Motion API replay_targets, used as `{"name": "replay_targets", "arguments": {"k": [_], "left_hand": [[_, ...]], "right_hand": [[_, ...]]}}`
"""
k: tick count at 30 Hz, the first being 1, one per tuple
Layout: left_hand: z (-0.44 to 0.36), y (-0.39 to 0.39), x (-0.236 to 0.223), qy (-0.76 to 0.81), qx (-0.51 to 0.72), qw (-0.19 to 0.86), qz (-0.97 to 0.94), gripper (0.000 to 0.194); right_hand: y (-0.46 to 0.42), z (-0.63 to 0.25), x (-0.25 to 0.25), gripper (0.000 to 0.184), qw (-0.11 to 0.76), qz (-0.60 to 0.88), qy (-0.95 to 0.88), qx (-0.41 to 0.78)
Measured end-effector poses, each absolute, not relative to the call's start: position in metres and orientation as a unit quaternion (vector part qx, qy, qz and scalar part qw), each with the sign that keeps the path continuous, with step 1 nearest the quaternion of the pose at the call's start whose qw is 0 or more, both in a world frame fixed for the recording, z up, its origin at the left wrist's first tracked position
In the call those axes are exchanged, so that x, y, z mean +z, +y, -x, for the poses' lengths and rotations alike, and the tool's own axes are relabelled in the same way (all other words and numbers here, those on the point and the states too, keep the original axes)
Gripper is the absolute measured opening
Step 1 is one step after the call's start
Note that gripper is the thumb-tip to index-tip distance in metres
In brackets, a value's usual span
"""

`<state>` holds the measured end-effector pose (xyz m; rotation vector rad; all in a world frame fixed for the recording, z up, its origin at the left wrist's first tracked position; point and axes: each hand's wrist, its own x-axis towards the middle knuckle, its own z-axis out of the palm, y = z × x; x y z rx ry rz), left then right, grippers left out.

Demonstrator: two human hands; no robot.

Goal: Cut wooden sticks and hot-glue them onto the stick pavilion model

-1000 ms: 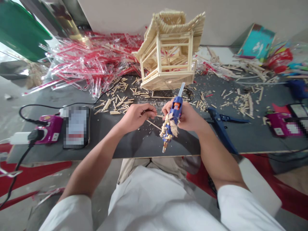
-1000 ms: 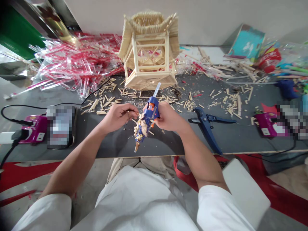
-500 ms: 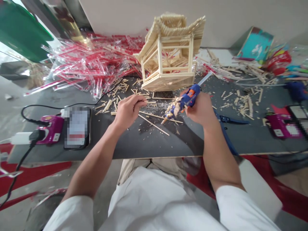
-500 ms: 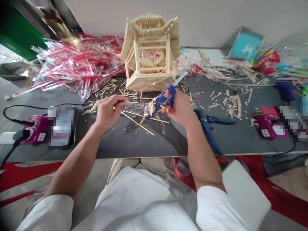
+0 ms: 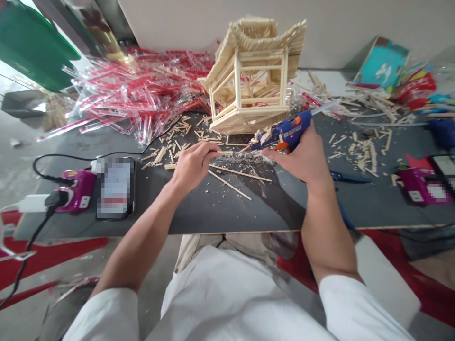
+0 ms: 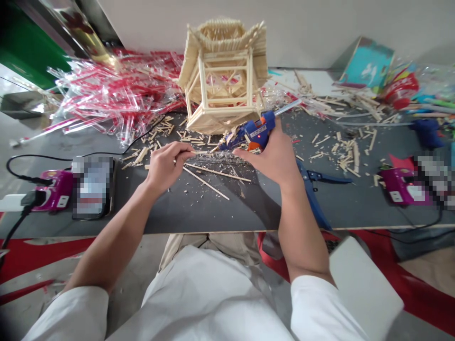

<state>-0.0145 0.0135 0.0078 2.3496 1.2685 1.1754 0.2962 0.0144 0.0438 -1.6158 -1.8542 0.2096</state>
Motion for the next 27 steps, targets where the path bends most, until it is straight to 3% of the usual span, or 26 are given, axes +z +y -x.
{"name": "replay_targets", "arguments": {"k": [9, 27], "left_hand": [[0.011, 0.011, 0.009, 0.421, 0.392, 0.133, -0.807, 0.019], [0.011, 0.01, 0.011, 0.405, 0.399, 0.126, -0.813, 0.02]], "right_hand": [[0.021, -0.291, 0.042, 0.024, 0.26, 0.639, -0.724, 0.025], [0.024, -0.293, 0.037, 0.02, 0.222, 0.639, -0.736, 0.024]]}}
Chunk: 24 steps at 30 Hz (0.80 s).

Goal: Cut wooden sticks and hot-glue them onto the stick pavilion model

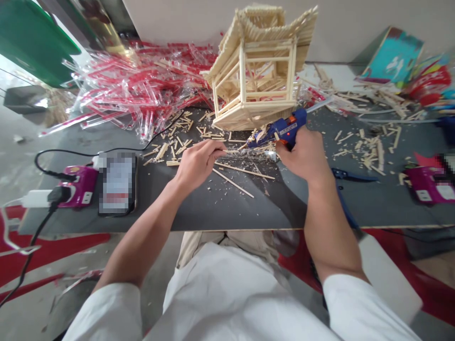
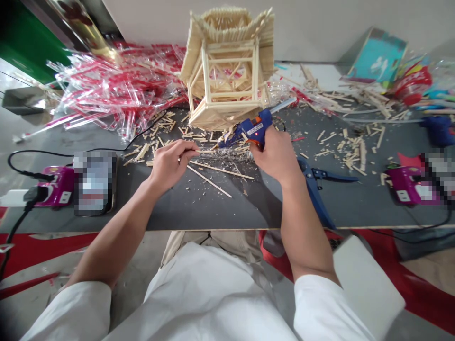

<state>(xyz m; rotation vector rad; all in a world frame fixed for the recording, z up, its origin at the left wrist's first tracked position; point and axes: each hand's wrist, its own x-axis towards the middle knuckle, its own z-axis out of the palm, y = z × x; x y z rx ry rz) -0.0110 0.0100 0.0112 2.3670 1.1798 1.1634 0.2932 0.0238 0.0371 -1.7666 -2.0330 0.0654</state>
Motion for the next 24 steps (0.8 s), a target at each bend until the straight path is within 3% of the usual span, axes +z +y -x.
{"name": "replay_targets", "arguments": {"k": [24], "left_hand": [[0.0112, 0.0097, 0.0104, 0.408, 0.401, 0.118, -0.812, 0.018]], "right_hand": [[0.0228, -0.2978, 0.037, 0.018, 0.219, 0.635, -0.739, 0.051]]}}
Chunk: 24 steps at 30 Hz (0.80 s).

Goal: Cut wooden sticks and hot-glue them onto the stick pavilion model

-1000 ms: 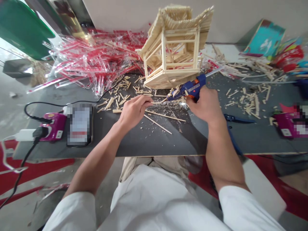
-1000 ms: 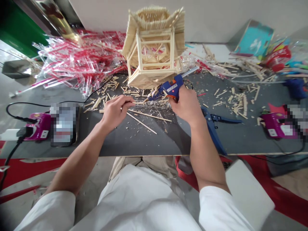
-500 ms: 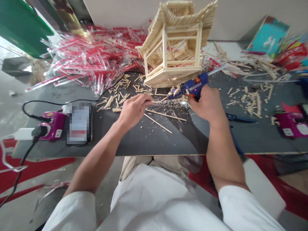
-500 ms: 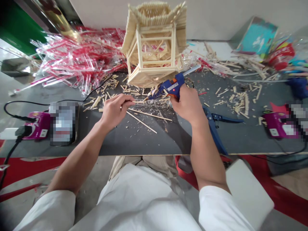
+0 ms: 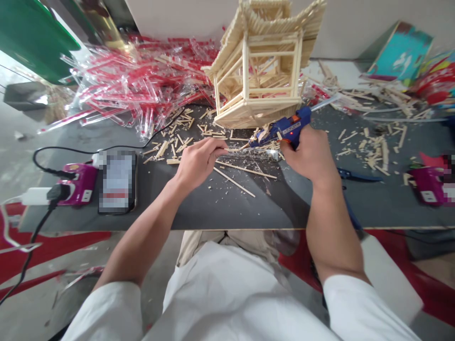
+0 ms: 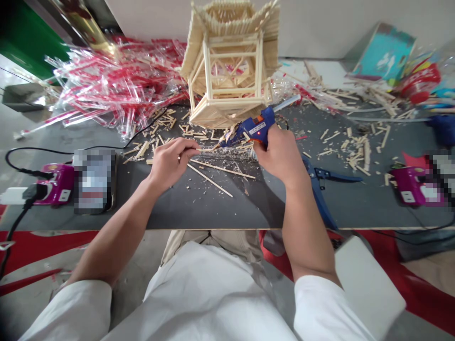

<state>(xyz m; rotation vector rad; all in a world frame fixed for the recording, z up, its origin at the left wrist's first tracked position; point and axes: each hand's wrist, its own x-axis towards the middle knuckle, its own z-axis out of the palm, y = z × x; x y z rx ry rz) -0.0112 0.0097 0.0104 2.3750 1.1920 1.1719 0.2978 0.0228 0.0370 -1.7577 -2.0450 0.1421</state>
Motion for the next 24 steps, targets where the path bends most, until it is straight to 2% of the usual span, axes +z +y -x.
{"name": "replay_targets", "arguments": {"k": [8, 12, 16, 21, 23, 24], "left_hand": [[0.01, 0.009, 0.012, 0.404, 0.405, 0.115, -0.812, 0.018], [0.011, 0.009, 0.014, 0.4, 0.421, 0.112, -0.806, 0.018], [0.011, 0.01, 0.011, 0.388, 0.436, 0.102, -0.806, 0.014], [0.008, 0.01, 0.009, 0.378, 0.434, 0.102, -0.812, 0.011], [0.007, 0.009, 0.009, 0.369, 0.435, 0.099, -0.815, 0.009], [0.006, 0.009, 0.009, 0.364, 0.437, 0.098, -0.816, 0.009]], "right_hand": [[0.024, -0.298, 0.037, 0.017, 0.205, 0.642, -0.736, 0.058], [0.018, -0.306, 0.051, 0.017, 0.186, 0.668, -0.72, 0.019], [0.01, -0.327, 0.066, 0.023, 0.195, 0.701, -0.685, -0.029], [0.016, -0.361, 0.06, 0.037, 0.123, 0.782, -0.61, 0.03], [0.017, -0.364, 0.058, 0.039, 0.139, 0.793, -0.593, 0.004], [0.016, -0.361, 0.058, 0.036, 0.173, 0.786, -0.593, -0.029]]}}
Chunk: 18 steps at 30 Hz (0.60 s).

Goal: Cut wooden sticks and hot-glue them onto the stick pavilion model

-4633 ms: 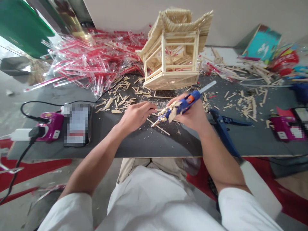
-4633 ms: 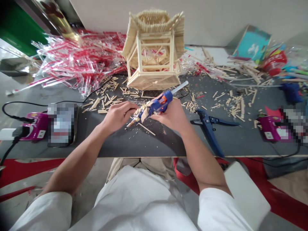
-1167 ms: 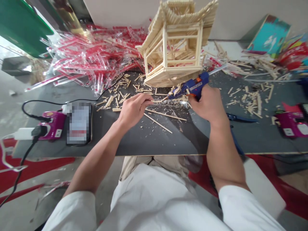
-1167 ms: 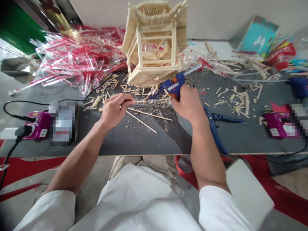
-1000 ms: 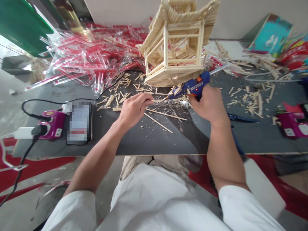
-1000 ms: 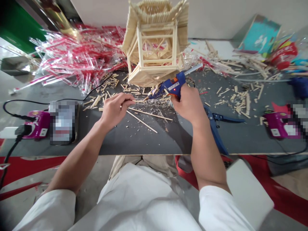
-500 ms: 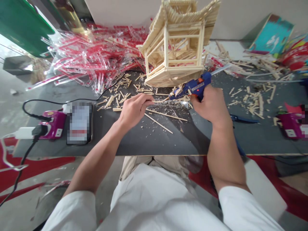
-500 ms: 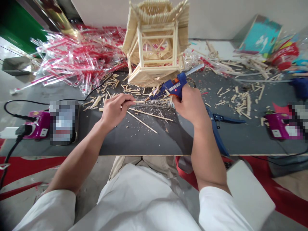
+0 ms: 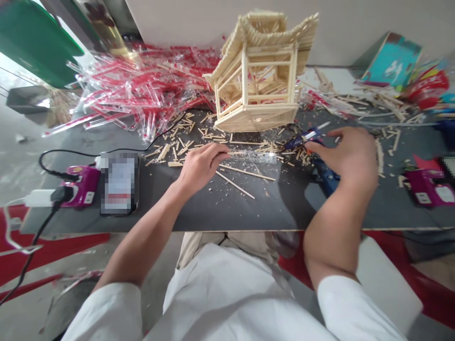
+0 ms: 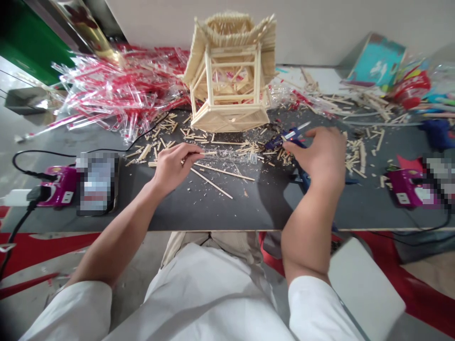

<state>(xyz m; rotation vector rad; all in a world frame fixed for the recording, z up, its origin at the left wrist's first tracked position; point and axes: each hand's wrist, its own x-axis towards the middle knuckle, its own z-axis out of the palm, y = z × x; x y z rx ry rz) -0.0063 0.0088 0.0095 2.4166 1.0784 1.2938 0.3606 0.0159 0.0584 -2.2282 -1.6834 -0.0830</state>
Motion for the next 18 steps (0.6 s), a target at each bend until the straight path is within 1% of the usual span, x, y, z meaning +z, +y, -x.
{"name": "replay_targets", "arguments": {"k": [2, 3, 4, 6, 8, 10, 11, 13, 18], "left_hand": [[0.006, 0.008, 0.009, 0.358, 0.439, 0.095, -0.819, 0.008], [0.006, 0.008, 0.008, 0.356, 0.439, 0.094, -0.819, 0.008], [0.006, 0.008, 0.007, 0.356, 0.439, 0.092, -0.82, 0.008], [0.006, 0.007, 0.005, 0.354, 0.438, 0.089, -0.821, 0.01], [0.006, 0.006, 0.005, 0.354, 0.435, 0.088, -0.824, 0.011], [0.005, 0.004, 0.006, 0.349, 0.428, 0.092, -0.828, 0.012], [0.005, 0.003, 0.007, 0.346, 0.424, 0.096, -0.831, 0.012], [0.005, 0.001, 0.009, 0.338, 0.419, 0.098, -0.837, 0.012], [0.005, -0.001, 0.008, 0.321, 0.421, 0.073, -0.846, 0.008]], "right_hand": [[0.011, -0.344, 0.061, 0.024, 0.27, 0.741, -0.61, -0.079], [0.007, -0.331, 0.063, 0.018, 0.321, 0.705, -0.628, -0.07], [0.003, -0.317, 0.064, 0.016, 0.362, 0.665, -0.652, -0.028], [-0.006, -0.286, 0.065, 0.019, 0.416, 0.576, -0.702, 0.044], [-0.013, -0.258, 0.063, 0.012, 0.416, 0.475, -0.773, 0.053], [-0.017, -0.239, 0.059, 0.004, 0.399, 0.403, -0.822, 0.053], [-0.018, -0.233, 0.057, 0.007, 0.386, 0.384, -0.837, 0.056], [-0.019, -0.226, 0.053, 0.012, 0.366, 0.371, -0.851, 0.065], [-0.019, -0.224, 0.049, 0.009, 0.375, 0.371, -0.846, 0.083]]}}
